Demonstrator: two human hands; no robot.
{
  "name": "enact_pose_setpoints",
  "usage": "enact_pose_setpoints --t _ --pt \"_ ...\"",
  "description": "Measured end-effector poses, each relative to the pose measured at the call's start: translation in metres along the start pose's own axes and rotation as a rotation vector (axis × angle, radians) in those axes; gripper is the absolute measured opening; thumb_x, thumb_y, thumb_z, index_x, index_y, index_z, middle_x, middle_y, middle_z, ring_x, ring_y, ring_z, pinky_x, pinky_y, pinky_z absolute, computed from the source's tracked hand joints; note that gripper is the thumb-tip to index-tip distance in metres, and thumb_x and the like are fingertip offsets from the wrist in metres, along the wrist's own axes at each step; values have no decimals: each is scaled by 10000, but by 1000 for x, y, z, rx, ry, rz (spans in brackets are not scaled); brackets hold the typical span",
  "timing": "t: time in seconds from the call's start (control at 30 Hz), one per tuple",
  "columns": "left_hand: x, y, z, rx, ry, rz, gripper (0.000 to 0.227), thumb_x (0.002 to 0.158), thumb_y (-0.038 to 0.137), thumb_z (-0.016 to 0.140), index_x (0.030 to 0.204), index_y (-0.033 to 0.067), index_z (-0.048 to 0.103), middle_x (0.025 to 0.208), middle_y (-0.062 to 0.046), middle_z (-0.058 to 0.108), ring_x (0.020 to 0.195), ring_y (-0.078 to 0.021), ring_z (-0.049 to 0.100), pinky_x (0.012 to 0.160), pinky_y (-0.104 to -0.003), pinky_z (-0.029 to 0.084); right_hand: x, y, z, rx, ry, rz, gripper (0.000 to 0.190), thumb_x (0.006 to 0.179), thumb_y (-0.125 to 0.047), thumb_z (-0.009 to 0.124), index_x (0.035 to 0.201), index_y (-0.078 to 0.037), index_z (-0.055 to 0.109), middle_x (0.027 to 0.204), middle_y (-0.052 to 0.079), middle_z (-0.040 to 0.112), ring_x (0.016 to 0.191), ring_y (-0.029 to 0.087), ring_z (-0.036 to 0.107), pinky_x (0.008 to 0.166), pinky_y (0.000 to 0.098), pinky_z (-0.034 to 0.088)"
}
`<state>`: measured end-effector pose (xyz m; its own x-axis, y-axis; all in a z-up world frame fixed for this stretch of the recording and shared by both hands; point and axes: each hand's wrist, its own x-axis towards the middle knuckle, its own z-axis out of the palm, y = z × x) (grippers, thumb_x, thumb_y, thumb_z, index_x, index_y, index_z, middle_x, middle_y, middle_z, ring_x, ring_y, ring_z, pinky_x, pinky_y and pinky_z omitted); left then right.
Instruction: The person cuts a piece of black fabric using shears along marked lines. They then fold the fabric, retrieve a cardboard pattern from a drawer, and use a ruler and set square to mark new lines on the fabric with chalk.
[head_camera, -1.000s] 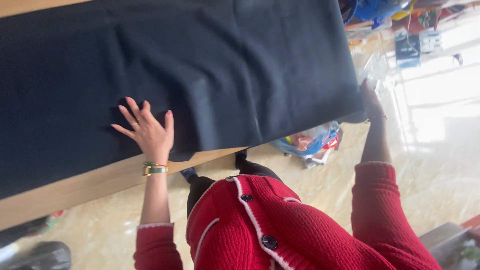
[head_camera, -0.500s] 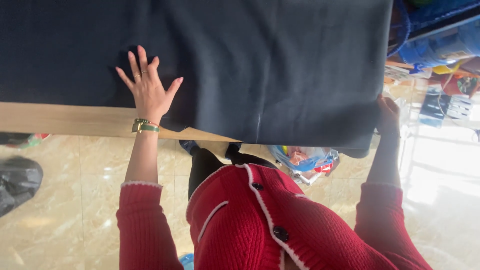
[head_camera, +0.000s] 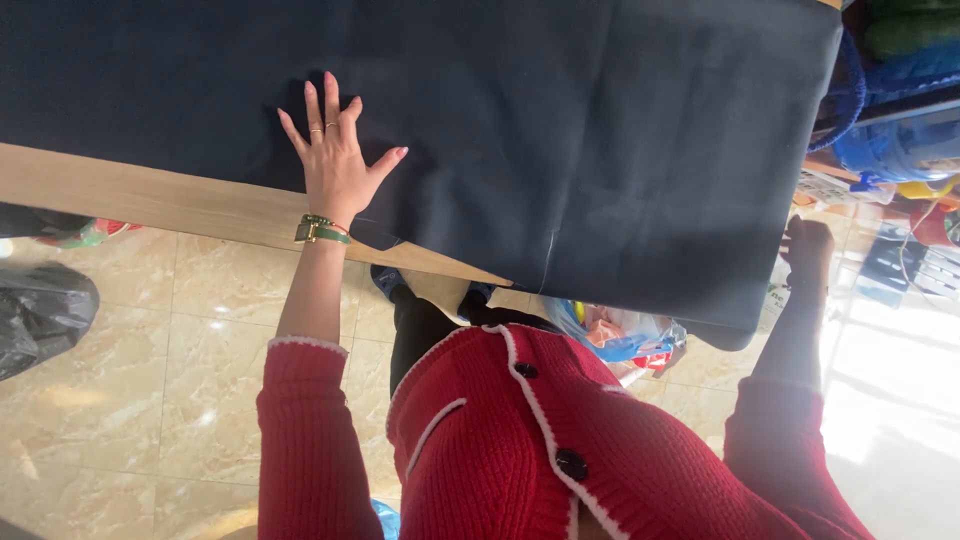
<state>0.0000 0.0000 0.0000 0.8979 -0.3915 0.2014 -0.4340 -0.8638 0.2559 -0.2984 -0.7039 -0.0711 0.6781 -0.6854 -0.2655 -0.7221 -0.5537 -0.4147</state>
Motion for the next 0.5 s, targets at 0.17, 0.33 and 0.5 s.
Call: enact_pose_setpoints --t 0.17,0.33,0.5 --pt "1 4 -1 -26 1 13 771 1006 641 710 1450 36 531 1683 -203 183 1543 -437 122 1153 -756 44 3 -25 19 258 616 -290 300 1130 -212 495 1348 -9 525 1198 181 567 1108 285 604 906 419 526" --pt "2 7 -4 -47 -37 -13 796 972 607 725 1475 43 479 1700 -202 165 1553 -435 106 1154 -755 -5 -15 -114 29 -16 305 -442 450 1193 -268 412 1613 -109 380 1633 190 304 1473 427 312 1177 601 277" --pt "4 7 -3 -62 -96 -68 827 948 621 693 1503 71 425 1724 -183 133 1570 -410 60 1154 -744 -70 11 -137 14 -112 240 -291 468 1217 -356 350 1670 -240 335 1674 149 203 1439 527 371 1153 662 360"
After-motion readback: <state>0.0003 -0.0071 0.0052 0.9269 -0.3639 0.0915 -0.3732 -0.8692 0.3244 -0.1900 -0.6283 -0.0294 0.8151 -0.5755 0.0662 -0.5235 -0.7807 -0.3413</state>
